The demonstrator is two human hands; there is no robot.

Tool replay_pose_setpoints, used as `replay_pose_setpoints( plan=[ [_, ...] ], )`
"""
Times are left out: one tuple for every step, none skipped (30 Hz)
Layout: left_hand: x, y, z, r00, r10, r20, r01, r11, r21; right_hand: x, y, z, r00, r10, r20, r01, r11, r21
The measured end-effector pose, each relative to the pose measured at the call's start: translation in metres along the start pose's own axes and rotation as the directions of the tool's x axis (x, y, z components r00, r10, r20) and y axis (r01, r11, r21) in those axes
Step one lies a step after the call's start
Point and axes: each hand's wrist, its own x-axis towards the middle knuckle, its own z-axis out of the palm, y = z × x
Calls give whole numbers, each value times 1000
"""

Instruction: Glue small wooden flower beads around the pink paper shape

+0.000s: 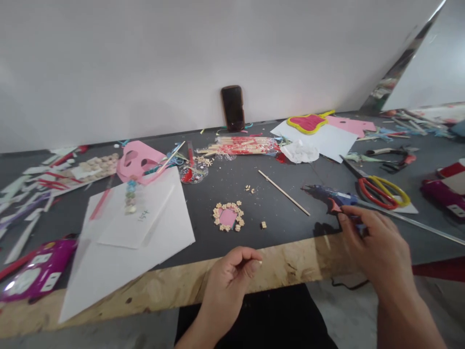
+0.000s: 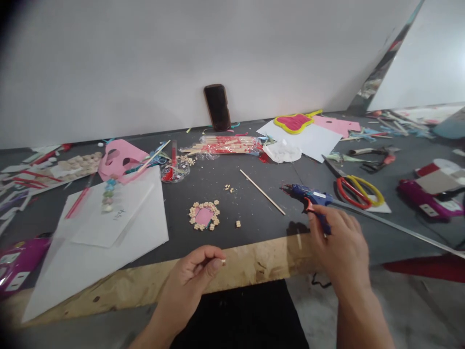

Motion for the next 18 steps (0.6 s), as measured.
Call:
replay_pose_setpoints(
  plan=[
    [0,0,0,1000,-5,-4,5,1000,-14,2,4,0,1000,13,-10,-13,998,-69],
    [0,0,0,1000,-8,-9,8,1000,-22,5,8,1,1000,28,5,-27,991,-128],
    [1,-1,-1,1000,-12,-16,11,1000,-25,7,12,2,998,43,55,-34,986,-166],
    [1,-1,-1,1000,-17,-24,17,1000,-26,10,15,2,990,62,126,-38,982,-184],
    [2,-1,-2,999,-26,-29,25,999,-26,13,17,2,976,82,201,-43,981,-190],
    [2,-1,-2,999,-34,-32,33,999,-29,16,18,2,960,106,260,-56,980,-193],
    [3,-2,-3,999,-42,-34,40,998,-38,20,18,2,943,136,302,-77,977,-200],
    [3,-2,-2,998,-45,-38,43,998,-53,24,17,1,928,172,331,-104,972,-211],
    [4,-2,-2,998,-44,-44,41,997,-71,28,15,0,912,206,356,-131,966,-222],
    [4,-1,-1,998,-41,-48,36,995,-92,32,14,-1,894,232,383,-153,962,-226],
    [4,-1,-1,998,-38,-53,32,993,-114,36,13,-3,877,249,410,-169,960,-222],
    [4,0,0,998,-38,-56,30,990,-136,40,13,-4,864,257,433,-181,961,-208],
    [4,1,1,998,-39,-56,30,987,-158,43,14,-4,855,256,451,-192,964,-183],
    [5,1,2,998,-40,-55,29,983,-180,44,16,-5,851,256,458,-209,966,-151],
    [5,2,2,998,-40,-50,29,978,-204,44,19,-6,853,266,449,-239,964,-119],
    [6,2,2,998,-42,-45,31,973,-230,43,22,-6,860,285,424,-276,957,-83],
    [6,3,3,998,-47,-40,35,965,-259,40,25,-6,881,290,375,-302,953,-28],
    [7,3,3,998,-56,-34,44,955,-292,37,27,-6,914,274,301,-298,954,37]
  ],
)
